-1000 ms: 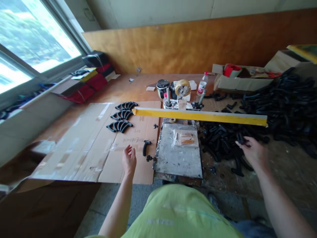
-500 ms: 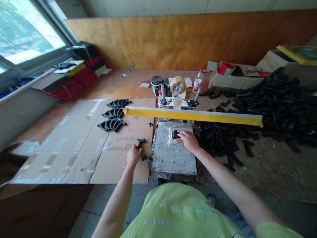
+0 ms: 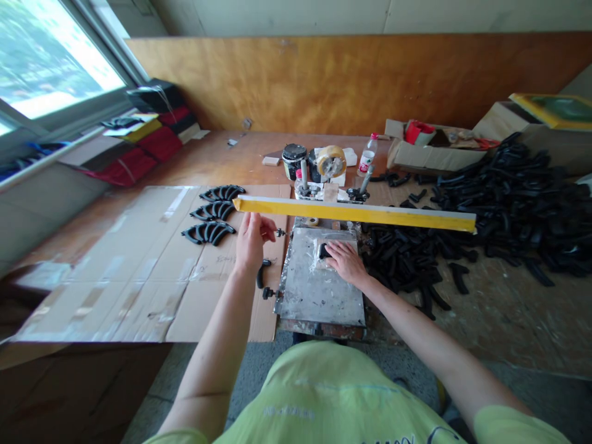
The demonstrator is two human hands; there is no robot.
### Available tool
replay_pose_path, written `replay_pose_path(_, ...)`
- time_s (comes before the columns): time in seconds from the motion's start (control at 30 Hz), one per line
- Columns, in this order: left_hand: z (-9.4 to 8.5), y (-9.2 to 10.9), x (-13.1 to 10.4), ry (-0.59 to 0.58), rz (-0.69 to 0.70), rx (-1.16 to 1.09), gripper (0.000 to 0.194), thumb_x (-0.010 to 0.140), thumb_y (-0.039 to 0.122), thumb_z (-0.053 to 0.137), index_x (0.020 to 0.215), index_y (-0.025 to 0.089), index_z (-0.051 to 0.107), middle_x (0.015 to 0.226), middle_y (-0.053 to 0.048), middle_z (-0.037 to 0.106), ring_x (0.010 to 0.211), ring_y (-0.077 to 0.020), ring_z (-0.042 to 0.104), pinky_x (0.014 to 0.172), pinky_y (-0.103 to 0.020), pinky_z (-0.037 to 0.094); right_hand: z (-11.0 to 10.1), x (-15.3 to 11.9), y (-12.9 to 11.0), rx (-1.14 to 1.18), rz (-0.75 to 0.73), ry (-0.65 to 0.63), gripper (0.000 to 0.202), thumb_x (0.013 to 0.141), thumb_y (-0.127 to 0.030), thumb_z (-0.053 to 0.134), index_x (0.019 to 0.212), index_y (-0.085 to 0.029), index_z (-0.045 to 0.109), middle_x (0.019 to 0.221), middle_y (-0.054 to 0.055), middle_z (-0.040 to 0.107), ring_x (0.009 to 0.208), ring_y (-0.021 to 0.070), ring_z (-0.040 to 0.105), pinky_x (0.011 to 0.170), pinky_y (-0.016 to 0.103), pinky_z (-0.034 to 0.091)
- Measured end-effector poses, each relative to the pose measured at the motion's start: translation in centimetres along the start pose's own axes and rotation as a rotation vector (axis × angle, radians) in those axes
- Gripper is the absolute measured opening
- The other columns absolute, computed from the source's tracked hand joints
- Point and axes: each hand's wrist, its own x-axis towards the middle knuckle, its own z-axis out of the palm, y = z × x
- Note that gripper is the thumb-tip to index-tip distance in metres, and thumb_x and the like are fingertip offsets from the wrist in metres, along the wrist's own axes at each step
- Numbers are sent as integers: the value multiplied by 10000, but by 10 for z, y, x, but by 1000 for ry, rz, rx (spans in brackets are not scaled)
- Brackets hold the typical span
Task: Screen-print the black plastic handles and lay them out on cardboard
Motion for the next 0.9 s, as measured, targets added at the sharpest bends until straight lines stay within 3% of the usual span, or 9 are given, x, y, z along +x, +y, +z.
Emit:
replay_pose_path(0.1,23,29,-2,-58,19,-76,502,881,600,409,946,159,639,580,16,519,479,-98,466,466,-202,399,-9,-5,9,35,14,34,447,915,-362,535,1335,-210,556,1423,85,500,1361,267,390,1129,493,279)
replay_pose_path(0.2,15,27,-22,-55,-24,-57,579,867,643,409,972,139,675,671,-22,598,559,-119,538,495,-215,426,-38,-16,40,66,172,214,353,891,-331,554,1178,-156,664,1247,94,647,1211,251,548,1036,423,418)
replay_pose_path(0.3,-9,0,-51,-131,-248,26,589,814,663,498,1001,138,690,706,-20,625,552,-121,542,489,-220,414,-78,-21,74,56,333,364,350,917,-298,444,1043,-90,695,1048,107,715,984,208,646,898,339,509)
replay_pose_path(0.33,-16,-12,-60,-169,-328,59,572,797,646,540,1042,150,685,687,-7,617,525,-114,521,468,-216,393,-89,-17,79,55,353,396,363,915,-280,440,1094,-71,677,1044,115,711,968,208,647,892,348,513)
replay_pose_path(0.43,-29,-57,-79,-234,-457,98,626,766,570,619,1277,210,574,704,17,621,523,-115,520,456,-208,382,-108,16,67,60,268,450,390,857,-225,575,1238,-147,609,1239,140,616,1139,255,567,986,430,460)
replay_pose_path(0.53,-31,-101,-86,-231,-481,131,741,774,535,615,1420,232,416,774,4,652,595,-144,583,524,-233,449,-103,62,29,16,81,346,564,799,-197,664,1341,-157,509,1374,154,479,1263,294,440,1062,449,381)
replay_pose_path(0.63,-31,-130,-88,-218,-433,264,695,812,543,563,1416,229,425,819,-15,670,666,-162,614,590,-256,478,-88,91,1,-80,45,155,420,808,-172,647,1220,-144,574,1198,145,578,1145,279,499,974,399,428)
replay_pose_path(0.77,-34,-145,-90,-211,-370,355,639,839,567,514,1378,224,479,876,-31,688,761,-185,637,679,-286,497,-81,94,-3,-184,99,-89,132,844,-225,606,957,-165,642,960,92,668,929,225,585,805,301,447)
replay_pose_path(0.9,-36,-147,-91,-211,-353,383,610,850,565,502,1363,235,502,911,-35,695,847,-205,649,766,-311,501,-79,83,1,-232,204,-45,119,861,-232,567,922,-161,639,983,119,672,936,231,589,804,300,420)
